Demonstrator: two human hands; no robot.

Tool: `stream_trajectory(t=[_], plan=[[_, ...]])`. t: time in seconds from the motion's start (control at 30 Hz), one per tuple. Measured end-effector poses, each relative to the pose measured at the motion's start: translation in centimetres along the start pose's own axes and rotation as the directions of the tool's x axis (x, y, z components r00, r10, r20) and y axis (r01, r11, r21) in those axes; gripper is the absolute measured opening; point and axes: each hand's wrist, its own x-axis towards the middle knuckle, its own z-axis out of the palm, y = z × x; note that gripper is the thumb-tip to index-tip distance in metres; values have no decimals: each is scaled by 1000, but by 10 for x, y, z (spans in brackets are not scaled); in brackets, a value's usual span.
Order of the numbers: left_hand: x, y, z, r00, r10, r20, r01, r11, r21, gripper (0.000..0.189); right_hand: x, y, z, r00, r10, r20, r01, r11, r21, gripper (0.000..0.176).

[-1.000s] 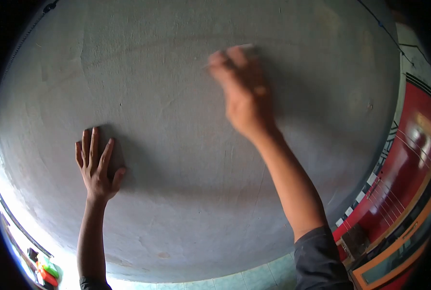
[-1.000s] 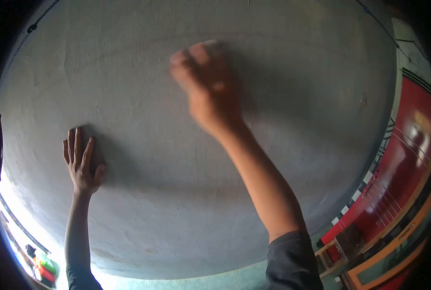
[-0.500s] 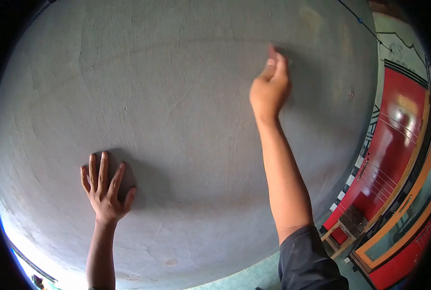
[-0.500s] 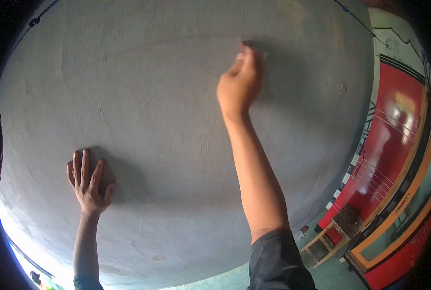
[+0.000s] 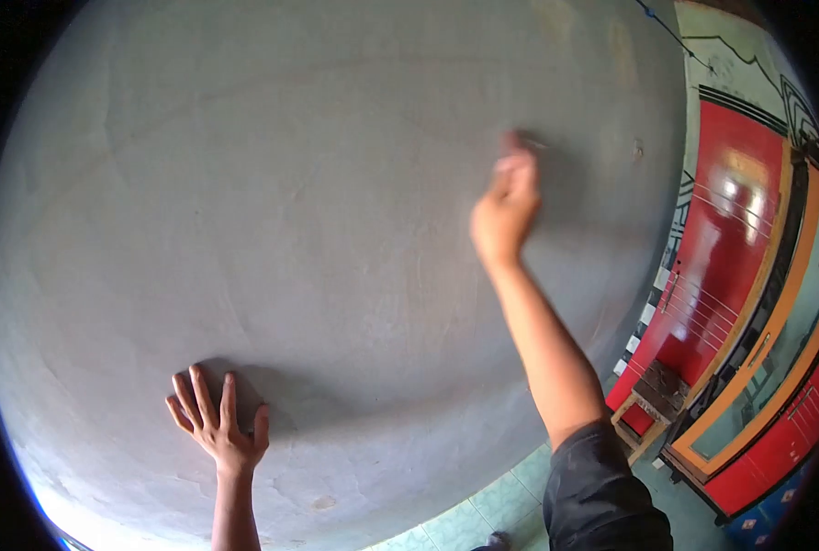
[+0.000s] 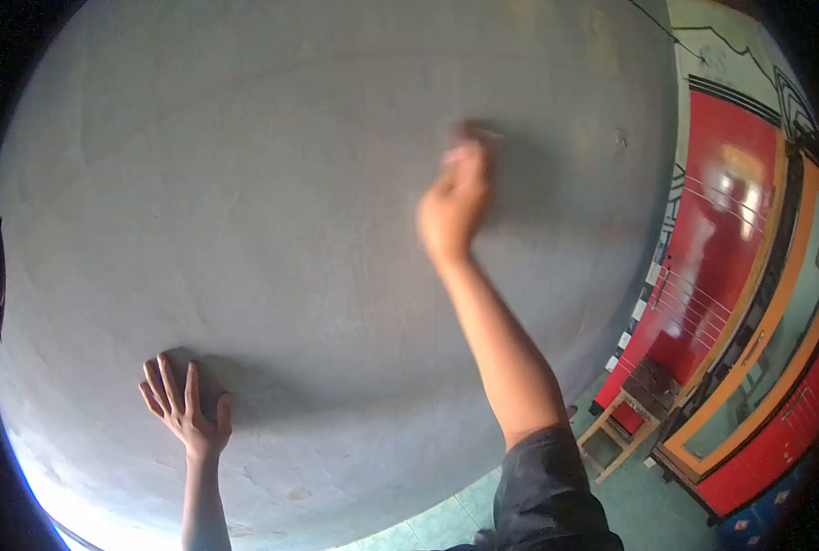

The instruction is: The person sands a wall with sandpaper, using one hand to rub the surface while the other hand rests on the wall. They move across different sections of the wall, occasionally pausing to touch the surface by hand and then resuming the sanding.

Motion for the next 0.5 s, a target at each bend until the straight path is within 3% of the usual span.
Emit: stream_trajectory(t=[0.03,0.07,0.13,0.2,0.27,0.3,0.33,0.4,0.47,0.5], plan=[[10,0,-11,1000,-24,-1,24,1000,-18,66,-14,-22,6,938,-345,21,343,937,67,28],[13,4,-17,999,-51,1,51,998,-38,66,-30,-35,8,760,-649,26,641,756,135,26],[23,13,-30,997,-68,39,71,995,-70,66,-40,-39,-10,450,-814,367,825,536,177,29],[30,18,-42,994,-83,75,89,992,-91,66,-8,-7,-16,523,-810,266,831,554,53,38],[32,20,-44,989,-109,101,119,987,-105,66,38,28,-24,765,-644,16,644,764,-40,37],[36,25,-48,985,-130,114,143,984,-107,66,50,56,-29,982,-186,-14,186,983,-9,34],[41,31,-52,980,-151,126,165,981,-106,66,72,41,-41,969,-167,-181,169,986,-4,31],[50,48,-55,974,-193,120,207,972,-116,68,85,39,-42,957,-71,-280,73,997,-2,28],[77,75,-67,966,-236,102,251,953,-170,69,62,23,-44,998,-34,62,31,999,43,24],[85,86,-71,962,-241,124,260,951,-167,71,46,12,-42,906,-394,153,380,918,117,23]])
